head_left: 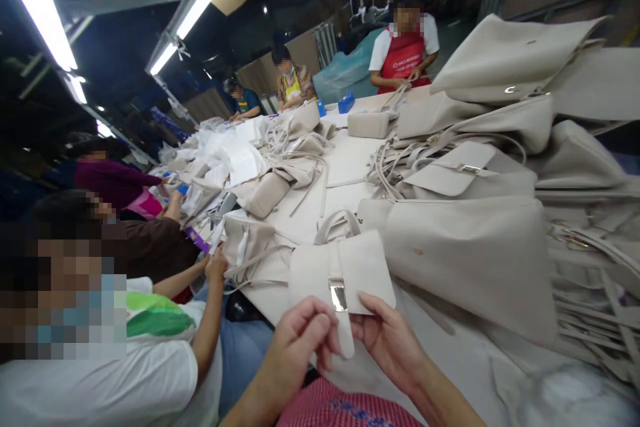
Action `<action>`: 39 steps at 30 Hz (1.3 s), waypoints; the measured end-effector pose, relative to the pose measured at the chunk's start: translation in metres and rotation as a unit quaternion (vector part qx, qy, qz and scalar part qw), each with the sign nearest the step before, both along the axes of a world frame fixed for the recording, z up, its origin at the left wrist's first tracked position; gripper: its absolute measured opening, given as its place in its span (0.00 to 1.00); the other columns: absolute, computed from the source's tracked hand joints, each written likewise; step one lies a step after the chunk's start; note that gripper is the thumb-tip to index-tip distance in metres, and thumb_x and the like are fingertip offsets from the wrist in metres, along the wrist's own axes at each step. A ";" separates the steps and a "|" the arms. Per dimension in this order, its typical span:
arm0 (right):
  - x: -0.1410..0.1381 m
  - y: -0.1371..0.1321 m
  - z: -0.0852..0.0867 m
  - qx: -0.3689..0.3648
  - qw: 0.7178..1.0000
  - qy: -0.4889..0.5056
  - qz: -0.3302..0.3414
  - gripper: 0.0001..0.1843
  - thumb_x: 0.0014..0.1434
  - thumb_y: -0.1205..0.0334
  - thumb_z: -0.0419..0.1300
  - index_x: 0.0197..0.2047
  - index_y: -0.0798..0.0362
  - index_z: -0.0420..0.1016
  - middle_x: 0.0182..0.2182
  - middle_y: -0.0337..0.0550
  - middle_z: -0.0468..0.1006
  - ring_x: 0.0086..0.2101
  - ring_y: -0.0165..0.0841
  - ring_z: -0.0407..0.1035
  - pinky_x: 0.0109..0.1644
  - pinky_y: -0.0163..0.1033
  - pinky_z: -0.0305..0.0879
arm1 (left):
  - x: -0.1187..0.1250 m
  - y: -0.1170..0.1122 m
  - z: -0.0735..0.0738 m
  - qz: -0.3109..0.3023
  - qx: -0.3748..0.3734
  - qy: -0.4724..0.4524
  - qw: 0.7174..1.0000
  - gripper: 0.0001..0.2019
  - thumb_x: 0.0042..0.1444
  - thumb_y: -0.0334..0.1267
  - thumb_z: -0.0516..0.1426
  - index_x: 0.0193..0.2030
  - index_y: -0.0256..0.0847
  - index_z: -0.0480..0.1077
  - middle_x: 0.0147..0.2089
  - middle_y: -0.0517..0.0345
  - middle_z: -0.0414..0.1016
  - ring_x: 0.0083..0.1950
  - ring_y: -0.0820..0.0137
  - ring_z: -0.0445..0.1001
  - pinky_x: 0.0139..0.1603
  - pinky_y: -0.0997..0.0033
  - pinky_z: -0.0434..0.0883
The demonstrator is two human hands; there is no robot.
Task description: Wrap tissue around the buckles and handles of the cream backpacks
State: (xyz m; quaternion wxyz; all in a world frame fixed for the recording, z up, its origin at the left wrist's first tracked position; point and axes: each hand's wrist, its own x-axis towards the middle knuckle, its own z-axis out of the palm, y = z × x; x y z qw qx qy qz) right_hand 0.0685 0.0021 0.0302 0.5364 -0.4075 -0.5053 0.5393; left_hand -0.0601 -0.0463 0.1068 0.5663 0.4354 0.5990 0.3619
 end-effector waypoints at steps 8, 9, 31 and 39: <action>-0.007 -0.008 0.009 -0.384 0.830 0.396 0.076 0.20 0.54 0.69 0.62 0.51 0.59 0.74 0.37 0.50 0.84 0.28 0.35 0.78 0.28 0.34 0.76 | -0.051 -0.015 -0.023 0.099 0.041 -0.021 0.994 0.15 0.58 0.50 0.55 0.39 0.39 0.65 0.23 0.64 0.69 0.19 0.79 0.63 0.20 0.81 0.59; -0.008 -0.010 0.010 -0.386 0.831 0.395 0.068 0.22 0.54 0.69 0.62 0.53 0.58 0.73 0.37 0.49 0.84 0.28 0.35 0.78 0.27 0.34 0.76 | -0.050 -0.015 -0.022 0.092 0.049 0.002 0.995 0.14 0.59 0.49 0.54 0.42 0.39 0.64 0.23 0.65 0.68 0.19 0.79 0.62 0.19 0.81 0.59; -0.004 -0.032 0.041 -0.350 0.896 0.272 0.019 0.36 0.51 0.64 0.66 0.62 0.56 0.63 0.43 0.52 0.82 0.39 0.44 0.77 0.36 0.45 0.77 | -0.038 -0.009 -0.015 -0.039 0.326 0.244 0.912 0.08 0.61 0.28 0.51 0.39 0.40 0.70 0.36 0.56 0.71 0.37 0.72 0.71 0.37 0.75 0.68; -0.003 -0.032 0.019 -0.336 0.895 0.291 0.028 0.32 0.48 0.66 0.68 0.58 0.50 0.70 0.45 0.46 0.82 0.39 0.38 0.76 0.37 0.38 0.74 | -0.037 -0.003 -0.014 -0.016 0.198 0.205 0.958 0.08 0.62 0.34 0.50 0.36 0.41 0.70 0.33 0.58 0.70 0.34 0.71 0.69 0.35 0.73 0.65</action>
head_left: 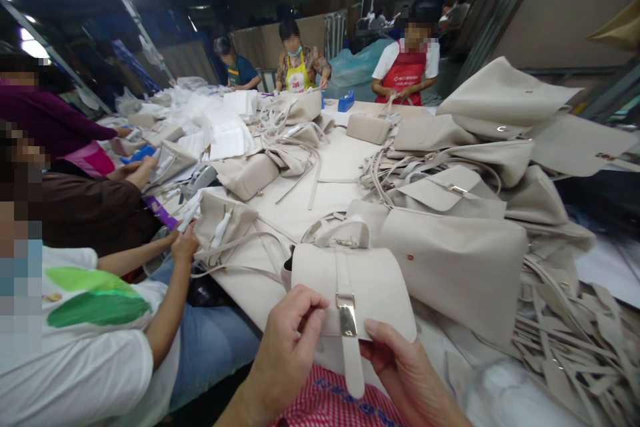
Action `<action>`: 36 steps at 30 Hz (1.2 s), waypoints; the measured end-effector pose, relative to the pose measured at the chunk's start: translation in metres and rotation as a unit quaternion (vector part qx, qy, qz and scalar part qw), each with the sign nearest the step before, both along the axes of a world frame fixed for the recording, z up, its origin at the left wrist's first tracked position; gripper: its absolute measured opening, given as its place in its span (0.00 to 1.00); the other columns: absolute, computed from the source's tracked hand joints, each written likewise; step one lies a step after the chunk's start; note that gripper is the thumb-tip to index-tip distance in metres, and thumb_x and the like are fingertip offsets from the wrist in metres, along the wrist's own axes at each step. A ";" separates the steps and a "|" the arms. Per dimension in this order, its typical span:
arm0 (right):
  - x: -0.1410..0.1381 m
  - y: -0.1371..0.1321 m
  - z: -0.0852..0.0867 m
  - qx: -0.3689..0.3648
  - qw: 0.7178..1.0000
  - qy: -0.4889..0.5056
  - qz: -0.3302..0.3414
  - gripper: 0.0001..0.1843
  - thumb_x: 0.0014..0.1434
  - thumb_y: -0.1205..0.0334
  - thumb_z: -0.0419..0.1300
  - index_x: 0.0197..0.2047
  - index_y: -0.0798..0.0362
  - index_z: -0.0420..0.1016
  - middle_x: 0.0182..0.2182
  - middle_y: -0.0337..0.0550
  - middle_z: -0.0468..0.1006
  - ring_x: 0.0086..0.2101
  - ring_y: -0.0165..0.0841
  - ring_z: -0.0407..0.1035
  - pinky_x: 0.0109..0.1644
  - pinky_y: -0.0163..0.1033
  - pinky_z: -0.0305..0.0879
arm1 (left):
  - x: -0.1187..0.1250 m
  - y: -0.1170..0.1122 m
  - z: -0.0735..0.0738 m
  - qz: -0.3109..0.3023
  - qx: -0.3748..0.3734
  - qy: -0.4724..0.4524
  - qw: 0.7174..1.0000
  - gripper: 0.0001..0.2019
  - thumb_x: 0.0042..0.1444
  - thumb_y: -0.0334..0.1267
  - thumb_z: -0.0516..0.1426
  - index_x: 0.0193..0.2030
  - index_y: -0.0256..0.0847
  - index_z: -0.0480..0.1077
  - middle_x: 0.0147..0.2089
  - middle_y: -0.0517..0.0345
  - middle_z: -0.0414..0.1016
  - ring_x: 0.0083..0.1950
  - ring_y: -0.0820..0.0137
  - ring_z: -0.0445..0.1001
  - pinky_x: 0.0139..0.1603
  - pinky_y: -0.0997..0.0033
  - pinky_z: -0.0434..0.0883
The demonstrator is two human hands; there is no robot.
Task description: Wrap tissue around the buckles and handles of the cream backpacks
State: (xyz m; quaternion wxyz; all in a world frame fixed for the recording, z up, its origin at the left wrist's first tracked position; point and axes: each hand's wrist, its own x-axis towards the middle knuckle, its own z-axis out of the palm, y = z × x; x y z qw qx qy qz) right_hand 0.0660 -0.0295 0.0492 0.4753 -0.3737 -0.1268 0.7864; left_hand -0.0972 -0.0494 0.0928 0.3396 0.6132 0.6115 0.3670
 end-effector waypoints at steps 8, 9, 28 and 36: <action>0.005 -0.004 -0.025 0.083 0.990 -0.101 0.052 0.27 0.50 0.56 0.67 0.54 0.50 0.74 0.44 0.47 0.82 0.46 0.45 0.73 0.53 0.50 0.67 | 0.000 0.003 -0.011 -0.007 -0.194 -0.130 0.972 0.14 0.62 0.46 0.49 0.32 0.39 0.66 0.25 0.62 0.68 0.22 0.75 0.69 0.22 0.77 0.63; 0.006 -0.004 -0.028 0.091 0.986 -0.130 0.055 0.26 0.50 0.55 0.67 0.53 0.50 0.75 0.44 0.48 0.82 0.46 0.45 0.73 0.54 0.51 0.66 | 0.000 0.003 -0.014 -0.015 -0.239 -0.142 0.961 0.17 0.62 0.49 0.48 0.30 0.39 0.65 0.24 0.62 0.68 0.20 0.75 0.69 0.19 0.78 0.61; -0.008 -0.002 -0.003 0.078 0.949 -0.295 0.077 0.24 0.39 0.50 0.72 0.39 0.52 0.82 0.37 0.49 0.85 0.40 0.48 0.77 0.47 0.50 0.73 | 0.009 0.014 -0.017 0.050 -0.158 0.122 0.979 0.18 0.48 0.50 0.61 0.24 0.43 0.59 0.21 0.67 0.61 0.24 0.73 0.60 0.26 0.72 0.53; 0.000 -0.004 -0.020 0.081 0.964 -0.231 0.105 0.27 0.45 0.54 0.70 0.49 0.53 0.78 0.42 0.49 0.83 0.43 0.47 0.75 0.52 0.53 0.67 | 0.000 0.022 -0.038 -0.006 -0.283 -0.169 0.944 0.14 0.50 0.45 0.59 0.26 0.43 0.58 0.15 0.70 0.63 0.14 0.76 0.62 0.13 0.79 0.58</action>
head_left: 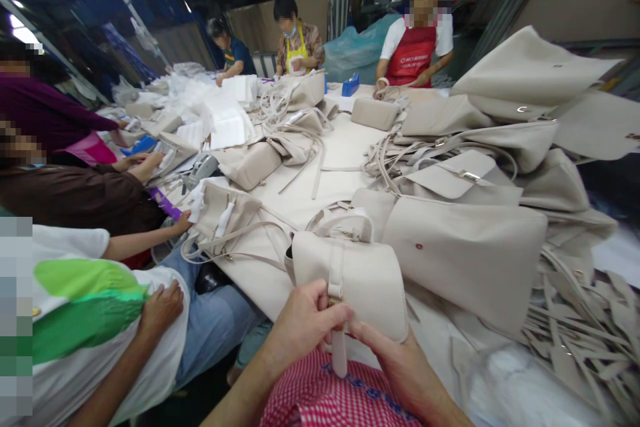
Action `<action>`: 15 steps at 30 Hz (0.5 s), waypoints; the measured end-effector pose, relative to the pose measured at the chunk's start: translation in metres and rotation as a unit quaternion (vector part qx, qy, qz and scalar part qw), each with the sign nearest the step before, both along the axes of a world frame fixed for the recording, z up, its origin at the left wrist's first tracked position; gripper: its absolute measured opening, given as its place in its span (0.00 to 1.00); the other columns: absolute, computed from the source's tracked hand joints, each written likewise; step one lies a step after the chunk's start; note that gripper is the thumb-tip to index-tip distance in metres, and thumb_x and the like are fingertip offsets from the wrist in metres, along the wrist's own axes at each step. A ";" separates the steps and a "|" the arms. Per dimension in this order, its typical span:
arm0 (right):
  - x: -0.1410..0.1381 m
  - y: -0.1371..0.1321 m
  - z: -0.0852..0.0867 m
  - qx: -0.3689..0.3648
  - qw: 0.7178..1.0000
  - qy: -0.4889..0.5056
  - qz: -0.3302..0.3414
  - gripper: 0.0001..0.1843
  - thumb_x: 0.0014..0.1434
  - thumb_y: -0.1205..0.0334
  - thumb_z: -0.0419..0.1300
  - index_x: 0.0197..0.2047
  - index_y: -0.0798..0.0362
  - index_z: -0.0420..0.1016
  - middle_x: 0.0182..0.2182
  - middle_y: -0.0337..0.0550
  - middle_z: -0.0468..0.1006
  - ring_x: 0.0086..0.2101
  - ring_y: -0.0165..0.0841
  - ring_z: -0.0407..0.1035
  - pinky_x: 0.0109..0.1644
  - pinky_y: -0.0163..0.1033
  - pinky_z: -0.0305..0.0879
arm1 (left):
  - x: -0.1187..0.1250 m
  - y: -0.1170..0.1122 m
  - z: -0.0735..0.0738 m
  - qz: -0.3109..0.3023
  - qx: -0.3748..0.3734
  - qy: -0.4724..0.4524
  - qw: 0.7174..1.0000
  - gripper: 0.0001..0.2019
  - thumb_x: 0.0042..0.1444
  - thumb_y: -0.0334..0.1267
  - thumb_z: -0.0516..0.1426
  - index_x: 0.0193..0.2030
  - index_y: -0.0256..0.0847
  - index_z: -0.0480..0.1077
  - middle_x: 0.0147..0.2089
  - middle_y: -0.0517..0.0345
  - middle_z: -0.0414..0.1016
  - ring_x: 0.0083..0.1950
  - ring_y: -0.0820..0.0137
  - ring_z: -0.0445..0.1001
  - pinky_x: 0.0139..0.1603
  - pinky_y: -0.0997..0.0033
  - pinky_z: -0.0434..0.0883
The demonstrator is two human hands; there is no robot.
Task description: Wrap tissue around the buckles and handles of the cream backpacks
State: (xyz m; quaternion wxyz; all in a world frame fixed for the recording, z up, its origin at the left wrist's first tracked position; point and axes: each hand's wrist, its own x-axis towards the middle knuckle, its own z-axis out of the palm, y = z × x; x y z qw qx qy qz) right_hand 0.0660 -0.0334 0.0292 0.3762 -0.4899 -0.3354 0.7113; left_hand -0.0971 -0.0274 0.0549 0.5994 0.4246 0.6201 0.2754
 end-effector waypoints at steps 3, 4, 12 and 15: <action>0.000 0.000 -0.003 0.001 0.999 0.044 0.012 0.24 0.48 0.55 0.68 0.48 0.53 0.78 0.42 0.49 0.83 0.42 0.46 0.75 0.51 0.52 0.66 | 0.000 0.002 -0.001 -0.008 -0.020 -0.060 0.998 0.13 0.49 0.44 0.59 0.26 0.42 0.59 0.14 0.69 0.65 0.11 0.78 0.62 0.11 0.81 0.58; 0.000 0.001 -0.003 0.006 0.998 0.055 0.018 0.22 0.49 0.56 0.67 0.48 0.53 0.78 0.41 0.49 0.83 0.42 0.45 0.74 0.51 0.51 0.66 | 0.000 0.003 -0.001 -0.007 -0.024 -0.074 0.997 0.13 0.49 0.44 0.59 0.26 0.41 0.59 0.13 0.68 0.65 0.11 0.78 0.61 0.10 0.82 0.58; -0.002 0.000 -0.004 0.000 0.994 0.104 0.019 0.12 0.52 0.58 0.65 0.40 0.51 0.81 0.40 0.47 0.83 0.41 0.44 0.74 0.51 0.50 0.67 | -0.003 0.001 -0.006 -0.005 -0.026 -0.114 0.993 0.13 0.50 0.42 0.59 0.26 0.41 0.58 0.14 0.68 0.67 0.12 0.79 0.63 0.11 0.84 0.58; -0.003 0.001 -0.002 0.005 0.996 0.083 0.015 0.12 0.51 0.57 0.66 0.40 0.50 0.81 0.41 0.46 0.83 0.42 0.44 0.74 0.51 0.50 0.67 | -0.004 0.001 -0.007 -0.011 -0.022 -0.107 0.994 0.13 0.51 0.42 0.59 0.27 0.42 0.57 0.14 0.67 0.67 0.13 0.78 0.64 0.11 0.84 0.59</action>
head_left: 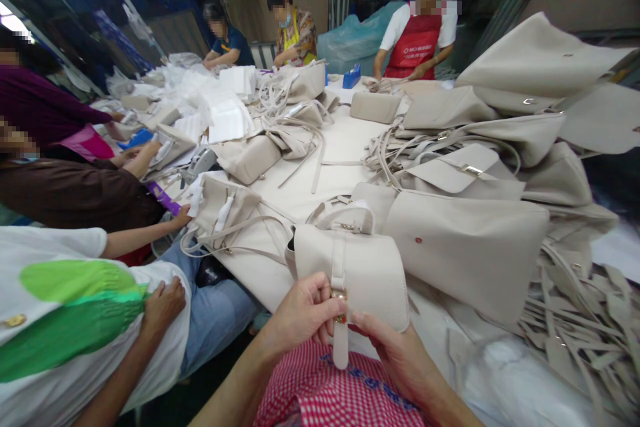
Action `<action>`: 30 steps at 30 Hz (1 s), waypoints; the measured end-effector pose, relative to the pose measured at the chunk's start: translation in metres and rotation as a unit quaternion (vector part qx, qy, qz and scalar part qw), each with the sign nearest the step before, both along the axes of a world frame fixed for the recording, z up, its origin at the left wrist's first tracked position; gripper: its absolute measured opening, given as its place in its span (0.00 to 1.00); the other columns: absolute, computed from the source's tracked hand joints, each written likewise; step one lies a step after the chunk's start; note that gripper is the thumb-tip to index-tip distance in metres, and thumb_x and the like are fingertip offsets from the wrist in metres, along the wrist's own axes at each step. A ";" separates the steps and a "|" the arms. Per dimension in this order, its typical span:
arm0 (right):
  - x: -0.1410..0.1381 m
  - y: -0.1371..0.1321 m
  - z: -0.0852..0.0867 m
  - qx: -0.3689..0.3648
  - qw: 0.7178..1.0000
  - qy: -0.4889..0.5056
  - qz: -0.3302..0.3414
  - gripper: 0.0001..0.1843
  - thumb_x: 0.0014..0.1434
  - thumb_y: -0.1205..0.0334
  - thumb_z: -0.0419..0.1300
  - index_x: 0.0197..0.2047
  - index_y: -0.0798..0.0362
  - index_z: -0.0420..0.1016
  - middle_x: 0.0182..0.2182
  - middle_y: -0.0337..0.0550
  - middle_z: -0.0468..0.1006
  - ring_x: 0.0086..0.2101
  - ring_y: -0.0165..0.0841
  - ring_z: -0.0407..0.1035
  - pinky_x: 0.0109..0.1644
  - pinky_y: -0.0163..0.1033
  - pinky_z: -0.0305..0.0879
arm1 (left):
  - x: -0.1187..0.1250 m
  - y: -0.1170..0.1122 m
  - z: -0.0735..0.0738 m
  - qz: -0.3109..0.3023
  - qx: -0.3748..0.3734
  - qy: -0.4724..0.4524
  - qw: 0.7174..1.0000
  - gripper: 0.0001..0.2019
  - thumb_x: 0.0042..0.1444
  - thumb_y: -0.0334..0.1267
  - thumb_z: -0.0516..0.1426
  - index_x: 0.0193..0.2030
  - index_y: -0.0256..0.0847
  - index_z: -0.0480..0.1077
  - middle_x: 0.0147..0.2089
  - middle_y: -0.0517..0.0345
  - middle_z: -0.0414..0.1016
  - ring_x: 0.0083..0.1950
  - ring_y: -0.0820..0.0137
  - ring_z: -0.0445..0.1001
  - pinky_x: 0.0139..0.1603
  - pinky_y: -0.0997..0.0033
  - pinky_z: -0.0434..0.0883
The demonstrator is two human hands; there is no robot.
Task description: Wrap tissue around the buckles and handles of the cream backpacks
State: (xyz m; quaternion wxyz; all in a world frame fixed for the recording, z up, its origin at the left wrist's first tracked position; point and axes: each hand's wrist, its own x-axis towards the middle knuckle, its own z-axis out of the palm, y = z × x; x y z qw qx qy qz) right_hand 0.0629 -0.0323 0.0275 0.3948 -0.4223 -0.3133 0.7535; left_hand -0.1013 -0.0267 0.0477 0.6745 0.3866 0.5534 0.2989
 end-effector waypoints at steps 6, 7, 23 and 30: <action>0.001 0.003 0.002 0.011 0.999 -0.047 0.002 0.16 0.50 0.56 0.67 0.43 0.50 0.80 0.40 0.46 0.83 0.41 0.44 0.75 0.50 0.50 0.67 | -0.001 0.000 0.001 -0.013 0.014 0.008 1.000 0.12 0.51 0.41 0.58 0.28 0.41 0.58 0.16 0.67 0.68 0.14 0.77 0.67 0.13 0.83 0.62; 0.001 0.003 0.002 0.013 0.999 -0.046 0.001 0.16 0.50 0.56 0.66 0.43 0.50 0.80 0.40 0.46 0.83 0.41 0.44 0.75 0.50 0.50 0.67 | -0.001 0.000 0.002 -0.016 0.012 0.011 1.000 0.11 0.51 0.41 0.58 0.28 0.41 0.58 0.16 0.67 0.69 0.14 0.77 0.67 0.13 0.83 0.62; 0.001 0.002 0.014 0.028 0.998 -0.063 -0.004 0.13 0.50 0.55 0.66 0.39 0.48 0.81 0.36 0.44 0.84 0.41 0.45 0.74 0.51 0.51 0.66 | 0.002 0.001 0.005 -0.022 0.007 0.016 1.000 0.09 0.49 0.37 0.57 0.28 0.41 0.57 0.15 0.66 0.69 0.14 0.75 0.68 0.12 0.82 0.63; 0.000 0.001 -0.001 0.017 0.998 -0.057 -0.022 0.15 0.48 0.56 0.66 0.41 0.48 0.80 0.38 0.45 0.83 0.42 0.46 0.74 0.51 0.52 0.67 | 0.005 0.002 0.002 -0.010 -0.002 0.052 0.999 0.06 0.46 0.33 0.54 0.28 0.41 0.58 0.14 0.67 0.68 0.13 0.75 0.68 0.11 0.83 0.62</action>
